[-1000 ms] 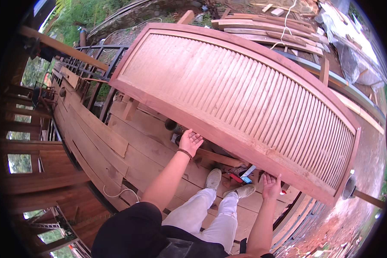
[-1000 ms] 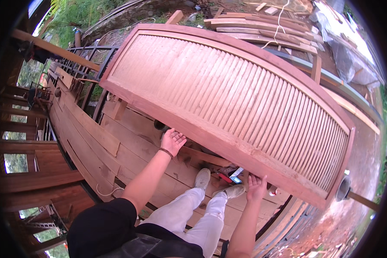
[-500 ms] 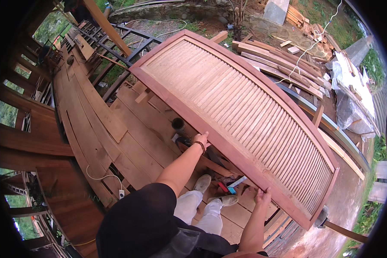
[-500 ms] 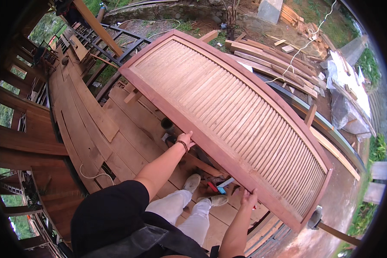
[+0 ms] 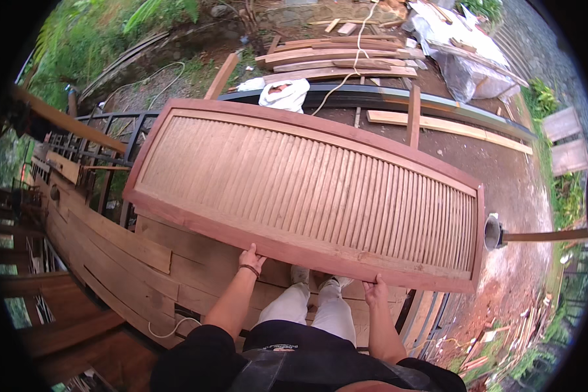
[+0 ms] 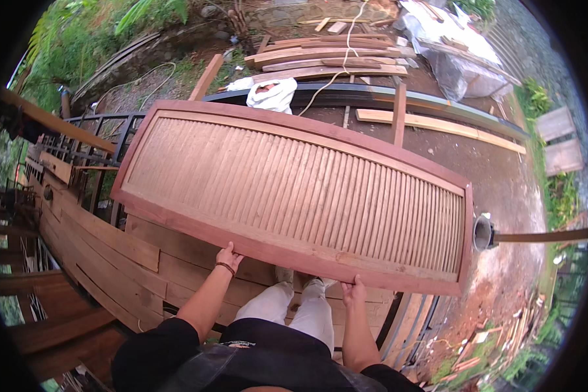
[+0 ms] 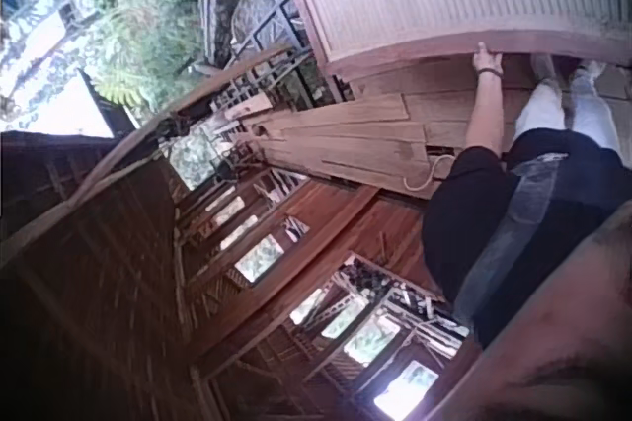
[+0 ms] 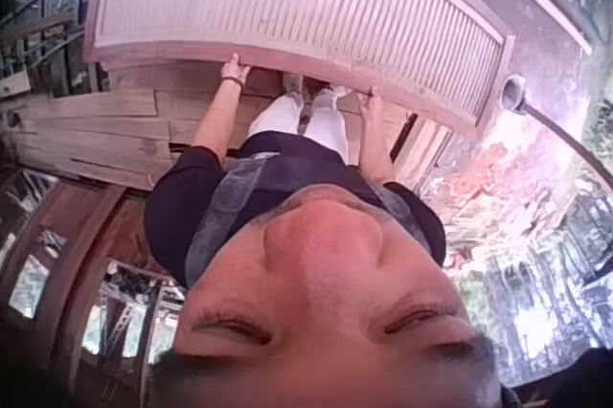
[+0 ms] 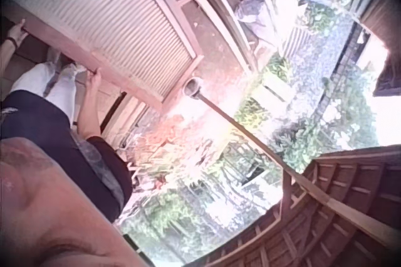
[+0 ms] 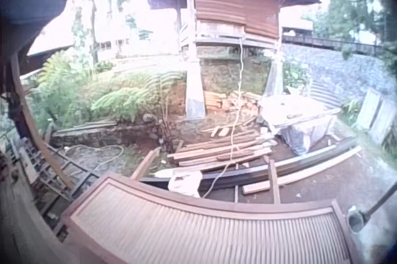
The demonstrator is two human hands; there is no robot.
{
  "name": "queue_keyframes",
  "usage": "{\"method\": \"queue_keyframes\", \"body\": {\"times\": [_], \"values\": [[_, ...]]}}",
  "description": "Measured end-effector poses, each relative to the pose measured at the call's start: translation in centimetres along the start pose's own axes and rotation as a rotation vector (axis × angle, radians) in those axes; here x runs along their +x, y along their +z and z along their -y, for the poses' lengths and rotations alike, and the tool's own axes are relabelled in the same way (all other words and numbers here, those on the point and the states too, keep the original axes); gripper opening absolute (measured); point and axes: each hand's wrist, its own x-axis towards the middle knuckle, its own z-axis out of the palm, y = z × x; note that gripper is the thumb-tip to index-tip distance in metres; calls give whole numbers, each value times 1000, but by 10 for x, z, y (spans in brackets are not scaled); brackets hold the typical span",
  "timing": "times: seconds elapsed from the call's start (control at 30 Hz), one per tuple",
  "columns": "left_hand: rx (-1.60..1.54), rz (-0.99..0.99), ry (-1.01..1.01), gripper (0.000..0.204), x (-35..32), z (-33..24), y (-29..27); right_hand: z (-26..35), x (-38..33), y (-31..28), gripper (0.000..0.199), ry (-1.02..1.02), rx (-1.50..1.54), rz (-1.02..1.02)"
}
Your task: The person assembles a wooden slatted panel by applying glue to a frame piece and attaching it to the panel. They use a nail gun to secure the frame, then use a hand saw to trim the excess length of the attached frame piece. Finally, they lift the completed panel and place it upright against a stack of similar panels.
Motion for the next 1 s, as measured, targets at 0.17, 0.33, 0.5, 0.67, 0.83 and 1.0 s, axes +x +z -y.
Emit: {"method": "queue_keyframes", "body": {"times": [0.17,0.33,0.5,0.67,0.83,1.0], "values": [[41,24,-62,39,-15,-14,-8,11,-21,6,34,60,-22,-71],[115,31,-129,40,-63,-52,-6,29,-81,19,28,97,-7,-160],[243,-8,-110,40,-151,-114,29,82,-175,80,20,-34,-148,-235],[376,73,88,21,-231,-175,76,142,-222,110,21,-228,-161,-33],[301,504,289,16,-257,-234,171,219,-245,182,32,-385,-6,391],[106,732,184,55,-250,-292,250,230,-272,288,57,-931,-529,423]]}}
